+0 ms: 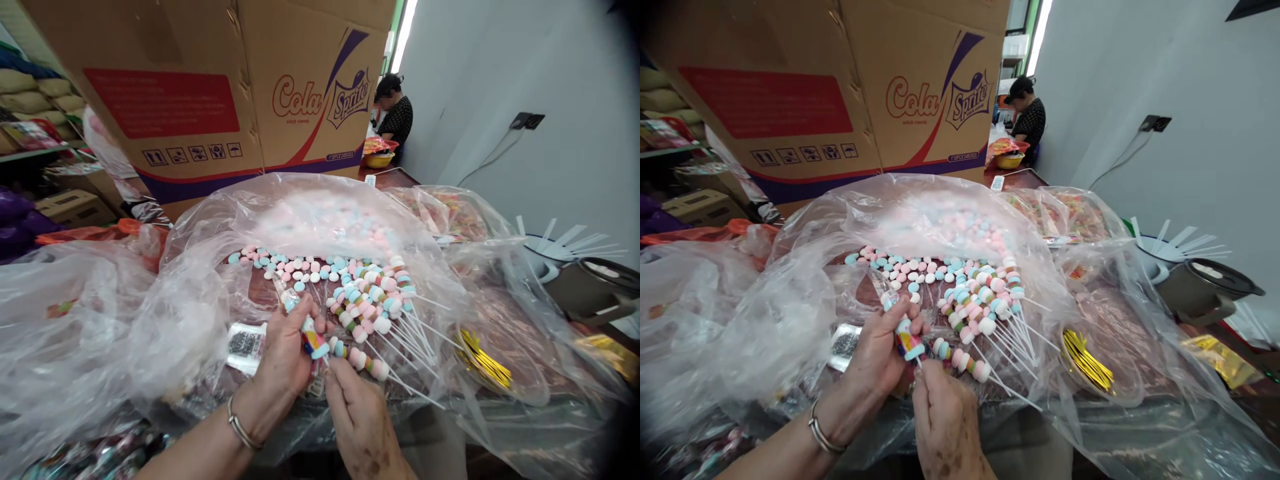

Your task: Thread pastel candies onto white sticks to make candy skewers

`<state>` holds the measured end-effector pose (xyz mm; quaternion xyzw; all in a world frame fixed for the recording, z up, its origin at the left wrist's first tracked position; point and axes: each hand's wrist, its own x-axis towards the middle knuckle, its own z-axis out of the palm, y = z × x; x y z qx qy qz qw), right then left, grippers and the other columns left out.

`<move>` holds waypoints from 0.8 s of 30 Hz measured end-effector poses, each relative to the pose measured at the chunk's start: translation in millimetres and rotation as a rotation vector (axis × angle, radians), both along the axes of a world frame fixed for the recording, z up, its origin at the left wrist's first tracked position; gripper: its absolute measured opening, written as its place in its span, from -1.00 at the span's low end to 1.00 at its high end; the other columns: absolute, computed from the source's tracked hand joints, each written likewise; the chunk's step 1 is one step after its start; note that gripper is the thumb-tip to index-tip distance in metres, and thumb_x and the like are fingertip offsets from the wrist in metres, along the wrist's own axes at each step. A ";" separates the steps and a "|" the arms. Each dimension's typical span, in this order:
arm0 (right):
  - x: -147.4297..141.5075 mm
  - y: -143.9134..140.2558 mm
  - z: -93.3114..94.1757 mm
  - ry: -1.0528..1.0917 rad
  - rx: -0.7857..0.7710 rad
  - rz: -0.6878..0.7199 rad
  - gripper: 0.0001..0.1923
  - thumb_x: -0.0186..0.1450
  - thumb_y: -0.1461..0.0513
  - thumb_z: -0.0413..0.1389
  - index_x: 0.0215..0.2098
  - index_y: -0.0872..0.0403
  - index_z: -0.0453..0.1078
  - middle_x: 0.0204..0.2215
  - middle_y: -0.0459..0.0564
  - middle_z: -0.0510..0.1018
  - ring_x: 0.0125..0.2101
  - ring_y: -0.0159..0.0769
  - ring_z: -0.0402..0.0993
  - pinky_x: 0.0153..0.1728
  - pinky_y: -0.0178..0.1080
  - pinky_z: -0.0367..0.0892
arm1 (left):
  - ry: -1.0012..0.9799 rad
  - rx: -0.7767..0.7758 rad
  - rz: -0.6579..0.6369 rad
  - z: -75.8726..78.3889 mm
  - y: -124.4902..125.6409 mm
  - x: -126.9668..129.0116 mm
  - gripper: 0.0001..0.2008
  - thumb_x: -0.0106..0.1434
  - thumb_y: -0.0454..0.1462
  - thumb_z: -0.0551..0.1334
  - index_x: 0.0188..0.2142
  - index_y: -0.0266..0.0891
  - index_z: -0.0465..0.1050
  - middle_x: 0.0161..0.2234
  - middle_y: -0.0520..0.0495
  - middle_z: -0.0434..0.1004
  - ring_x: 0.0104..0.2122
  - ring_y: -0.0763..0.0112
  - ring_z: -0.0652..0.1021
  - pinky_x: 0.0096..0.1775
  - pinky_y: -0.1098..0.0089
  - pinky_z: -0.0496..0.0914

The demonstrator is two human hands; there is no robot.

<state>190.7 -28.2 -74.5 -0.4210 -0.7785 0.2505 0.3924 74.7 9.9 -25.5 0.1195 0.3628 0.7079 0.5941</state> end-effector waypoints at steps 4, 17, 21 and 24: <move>-6.1 9.5 5.9 0.117 -0.137 0.001 -0.67 0.43 0.20 -0.14 -0.39 0.05 0.37 -0.49 -0.04 0.52 -0.51 -0.36 0.41 -0.46 -0.37 0.28 | 0.032 -0.010 -0.047 -6.5 -15.0 15.2 -0.67 0.00 -0.19 0.54 -0.43 -0.25 0.41 -0.63 0.09 0.47 -0.60 0.51 0.47 -0.47 0.51 0.40; 7.5 -9.1 -3.0 0.080 -0.079 0.009 -0.68 0.49 0.20 -0.11 -0.33 0.08 0.39 -0.58 -0.09 0.44 -0.56 -0.36 0.36 -0.48 -0.34 0.21 | 0.036 0.065 -0.027 4.9 -2.6 -7.5 -0.64 -0.02 -0.19 0.56 -0.47 -0.27 0.41 -0.65 0.17 0.36 -0.66 0.57 0.38 -0.41 0.42 0.46; -1.3 -0.3 4.0 0.118 0.030 0.022 -0.67 0.47 0.23 -0.13 -0.32 0.08 0.43 -0.58 -0.06 0.48 -0.58 -0.34 0.41 -0.51 -0.33 0.24 | 0.028 0.061 -0.126 -3.8 -14.1 12.6 -0.67 0.11 -0.11 0.50 -0.42 -0.28 0.46 -0.70 0.21 0.24 -0.63 0.57 0.35 -0.37 0.46 0.42; -3.4 4.2 6.1 0.197 -0.047 0.018 -0.65 0.48 0.19 -0.12 -0.37 0.06 0.41 -0.56 -0.06 0.48 -0.57 -0.34 0.41 -0.51 -0.34 0.28 | 0.067 0.055 -0.132 -7.1 -21.2 20.2 -0.67 0.16 -0.06 0.46 -0.34 -0.26 0.50 -0.64 0.14 0.33 -0.51 0.47 0.45 -0.33 0.46 0.41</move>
